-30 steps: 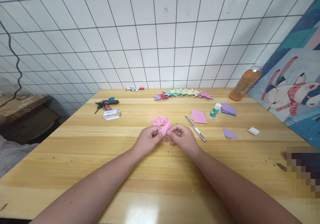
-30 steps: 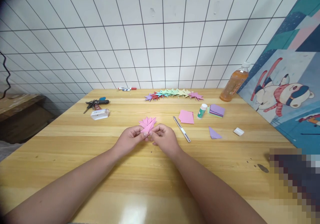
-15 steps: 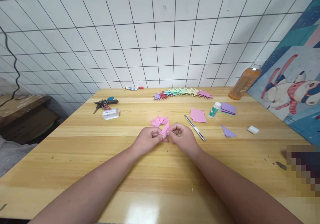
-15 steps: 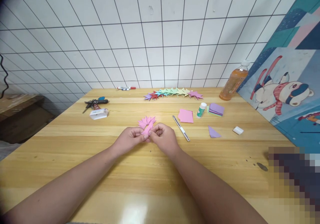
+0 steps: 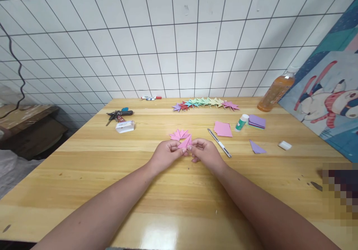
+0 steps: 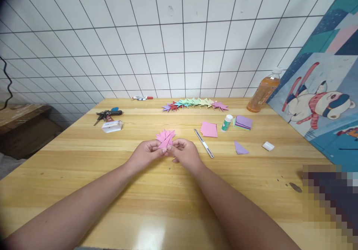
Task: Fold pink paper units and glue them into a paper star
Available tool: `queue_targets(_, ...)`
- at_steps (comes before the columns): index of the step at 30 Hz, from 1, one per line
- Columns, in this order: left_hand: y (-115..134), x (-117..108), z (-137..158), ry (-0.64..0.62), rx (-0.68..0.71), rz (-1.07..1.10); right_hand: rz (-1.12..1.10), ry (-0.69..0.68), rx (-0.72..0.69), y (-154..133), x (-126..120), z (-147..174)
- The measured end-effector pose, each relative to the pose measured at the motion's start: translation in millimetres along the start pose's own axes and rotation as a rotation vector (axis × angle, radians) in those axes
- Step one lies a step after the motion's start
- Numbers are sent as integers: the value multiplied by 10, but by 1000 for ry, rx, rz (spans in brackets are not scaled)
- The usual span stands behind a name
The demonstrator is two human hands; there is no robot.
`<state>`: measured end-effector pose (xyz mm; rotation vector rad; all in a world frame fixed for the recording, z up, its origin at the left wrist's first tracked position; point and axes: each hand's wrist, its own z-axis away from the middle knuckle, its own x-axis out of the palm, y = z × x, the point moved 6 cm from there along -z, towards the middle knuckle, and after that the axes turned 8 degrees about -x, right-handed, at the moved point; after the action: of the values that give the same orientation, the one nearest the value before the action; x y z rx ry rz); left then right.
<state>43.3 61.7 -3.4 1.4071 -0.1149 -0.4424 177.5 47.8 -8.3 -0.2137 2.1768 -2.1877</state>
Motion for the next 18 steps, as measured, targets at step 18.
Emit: queue_targets(18, 3, 13, 9, -1, -32, 15, 40, 23, -6, -45, -10, 8)
